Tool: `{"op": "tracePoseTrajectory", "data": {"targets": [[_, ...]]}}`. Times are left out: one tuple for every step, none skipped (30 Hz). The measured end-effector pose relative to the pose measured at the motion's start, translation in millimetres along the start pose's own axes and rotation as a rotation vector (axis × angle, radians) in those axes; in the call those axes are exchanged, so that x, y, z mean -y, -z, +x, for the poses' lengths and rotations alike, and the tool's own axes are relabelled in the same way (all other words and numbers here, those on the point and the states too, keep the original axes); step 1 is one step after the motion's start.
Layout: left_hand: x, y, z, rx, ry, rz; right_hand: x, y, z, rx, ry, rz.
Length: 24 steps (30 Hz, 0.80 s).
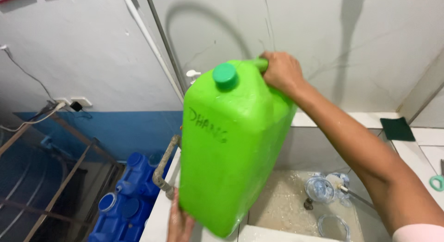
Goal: The person cleans a large green plastic container in a bathroom sink. They use scissors to cut a label, a sponge to scrub the exterior, and a toothbrush to clean the rim and interior. The person also wipes the surrounding counter with a cloth and rinses the container and its lid with water.
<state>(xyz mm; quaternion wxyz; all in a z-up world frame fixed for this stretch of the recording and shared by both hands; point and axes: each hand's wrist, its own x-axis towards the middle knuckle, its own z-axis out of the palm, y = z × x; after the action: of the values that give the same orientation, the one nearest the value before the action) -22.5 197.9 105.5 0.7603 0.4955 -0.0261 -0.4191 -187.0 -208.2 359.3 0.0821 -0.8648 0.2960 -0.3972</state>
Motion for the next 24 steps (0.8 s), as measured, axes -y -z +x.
{"op": "tracePoseTrajectory", "data": {"targets": [[16.1,-2.6,2.8,0.002,0.029,-0.011,-2.7,-1.4,4.4,-0.040,0.042,0.049],[40.3,-13.5,7.5,0.005,0.058,-0.022,-7.3,-9.1,4.7,0.021,0.028,-0.029],[53.1,-20.8,9.3,0.011,0.076,-0.037,-16.2,-17.3,6.6,0.074,0.024,-0.107],[55.3,-20.1,3.0,-0.045,0.138,0.010,-29.0,-27.7,4.9,0.127,0.021,-0.185],[52.9,-22.3,-3.8,-0.102,0.196,0.049,-47.9,-37.1,-3.9,0.135,-0.016,-0.161],[43.1,-29.6,-5.6,-0.159,0.255,0.087,-72.5,-39.1,-17.1,0.145,-0.052,-0.137],[25.9,-34.9,-8.4,-0.094,0.175,0.086,-97.7,-36.0,-41.1,0.097,-0.096,-0.011],[2.0,-37.9,-11.8,-0.030,0.093,0.086,-118.6,-31.6,-64.4,0.038,-0.134,0.090],[-17.2,-45.0,-15.6,0.026,0.012,0.081,-136.6,-24.4,-89.0,-0.010,-0.176,0.173],[-29.2,-59.8,-14.9,0.068,-0.107,0.180,-150.7,-17.2,-115.6,-0.040,-0.233,0.242],[-38.2,-79.5,-6.8,0.109,-0.229,0.278,-161.2,-12.2,-137.3,-0.049,-0.294,0.304],[-45.1,-99.0,7.5,0.244,-0.283,0.238,-168.0,-10.4,-160.6,-0.068,-0.363,0.376],[-43.5,-120.7,27.6,0.345,-0.323,0.221,-171.3,-9.0,-190.9,-0.071,-0.443,0.443],[-38.5,-140.9,56.3,0.484,-0.329,0.165,-173.1,-8.6,-222.1,-0.071,-0.525,0.525],[-31.1,-160.5,96.8,0.373,-0.373,0.274,-175.7,-11.0,-249.9,-0.073,-0.602,0.594],[-21.4,-162.0,137.6,0.153,-0.590,0.511,-177.4,-15.2,-274.0,-0.070,-0.667,0.661],[-16.1,-155.8,182.1,-0.060,-0.805,0.754,-176.8,-18.6,-295.6,-0.094,-0.724,0.733],[-7.2,-139.0,222.7,-0.295,-0.747,0.760,-173.2,-24.0,-292.5,-0.118,-0.777,0.802],[6.3,-114.5,256.3,-0.411,-0.692,0.661,-164.3,-32.3,-290.7,-0.129,-0.809,0.855],[14.6,-89.0,285.1,-0.603,-0.516,0.800,-156.1,-40.1,-284.3,-0.143,-0.831,0.900],[19.0,-71.6,297.5,-0.673,-0.513,0.772,-165.0,-40.3,-307.0,-0.157,-0.847,0.933],[24.4,-56.1,303.0,-0.616,-0.772,0.490,-169.6,-43.7,-325.4,-0.179,-0.862,0.955],[30.4,-43.1,303.8,-0.498,-0.626,0.376,-171.1,-45.7,-340.6,-0.188,-0.872,0.970],[33.6,-34.4,303.8,-0.378,-0.479,0.268,-169.6,-46.8,-343.8,-0.196,-0.879,0.977]]}}
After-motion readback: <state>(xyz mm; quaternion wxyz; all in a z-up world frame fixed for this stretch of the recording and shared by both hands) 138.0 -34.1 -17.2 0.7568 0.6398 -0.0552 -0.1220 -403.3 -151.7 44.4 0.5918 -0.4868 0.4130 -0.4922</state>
